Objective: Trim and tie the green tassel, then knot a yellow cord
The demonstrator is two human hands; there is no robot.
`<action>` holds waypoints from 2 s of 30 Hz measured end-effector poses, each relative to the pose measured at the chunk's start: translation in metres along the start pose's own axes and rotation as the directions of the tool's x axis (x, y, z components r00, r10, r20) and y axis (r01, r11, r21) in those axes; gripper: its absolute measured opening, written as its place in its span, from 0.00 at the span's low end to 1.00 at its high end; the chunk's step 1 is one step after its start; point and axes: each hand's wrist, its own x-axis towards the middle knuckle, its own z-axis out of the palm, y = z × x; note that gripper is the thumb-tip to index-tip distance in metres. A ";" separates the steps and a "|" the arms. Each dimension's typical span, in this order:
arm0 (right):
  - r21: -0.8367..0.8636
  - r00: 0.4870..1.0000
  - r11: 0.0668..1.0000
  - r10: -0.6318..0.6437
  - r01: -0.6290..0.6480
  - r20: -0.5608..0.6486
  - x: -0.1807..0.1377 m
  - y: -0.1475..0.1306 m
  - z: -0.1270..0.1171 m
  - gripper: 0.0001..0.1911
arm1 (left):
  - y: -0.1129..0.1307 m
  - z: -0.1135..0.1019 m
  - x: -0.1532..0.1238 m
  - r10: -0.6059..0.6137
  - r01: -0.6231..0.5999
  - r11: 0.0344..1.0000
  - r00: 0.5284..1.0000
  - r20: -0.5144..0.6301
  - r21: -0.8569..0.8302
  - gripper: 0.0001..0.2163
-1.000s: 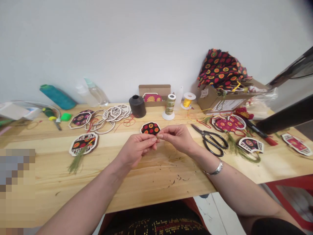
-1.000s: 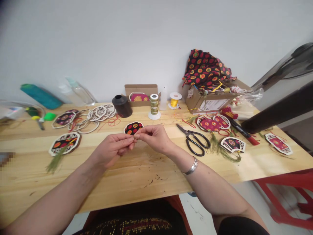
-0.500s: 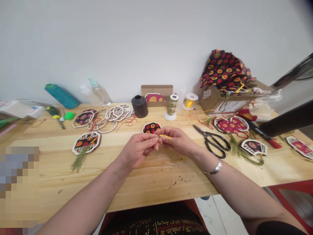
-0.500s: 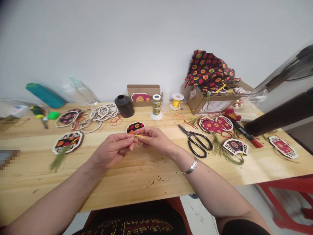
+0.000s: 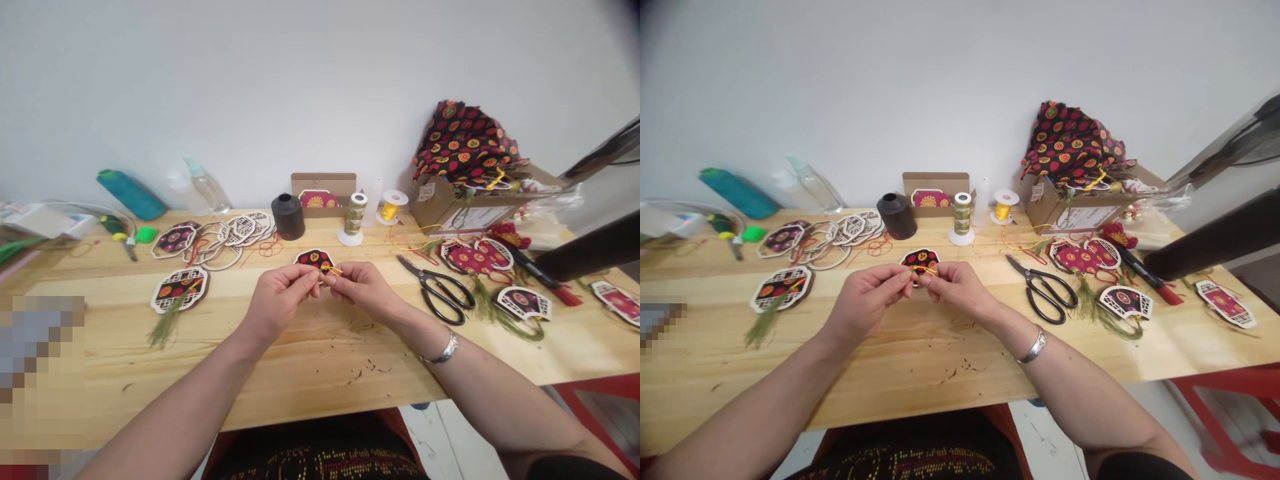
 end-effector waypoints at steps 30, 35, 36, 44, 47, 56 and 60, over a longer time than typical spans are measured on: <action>-0.919 0.780 -0.022 -0.520 0.395 0.348 -0.021 0.004 0.013 0.11 | -0.009 0.000 -0.001 0.434 -0.314 0.592 0.900 0.034 0.742 0.09; -0.892 0.706 -0.241 -0.546 0.384 0.451 -0.023 -0.006 0.007 0.12 | -0.011 -0.002 -0.001 0.406 -0.444 0.525 0.881 0.245 0.726 0.10; -0.891 0.703 -0.239 -0.550 0.385 0.451 -0.023 -0.009 0.005 0.13 | -0.010 -0.002 -0.001 0.395 -0.464 0.535 0.876 0.277 0.706 0.10; -0.909 0.768 0.144 -0.595 0.392 0.237 -0.010 -0.008 -0.015 0.14 | 0.000 0.002 -0.004 0.307 -0.458 0.744 0.881 0.360 0.486 0.09; -0.803 0.845 0.446 -0.519 0.395 0.127 -0.003 -0.004 -0.019 0.14 | 0.002 0.002 -0.005 0.312 -0.402 0.818 0.911 0.268 0.412 0.08; -0.532 0.966 0.807 -0.233 0.258 0.115 -0.001 0.005 -0.005 0.12 | 0.001 -0.001 -0.003 0.346 -0.302 0.824 0.938 -0.003 0.479 0.08; -0.640 0.947 0.701 -0.272 0.315 0.168 -0.008 0.005 0.002 0.12 | -0.003 -0.002 -0.001 0.373 -0.291 0.784 0.927 -0.041 0.548 0.09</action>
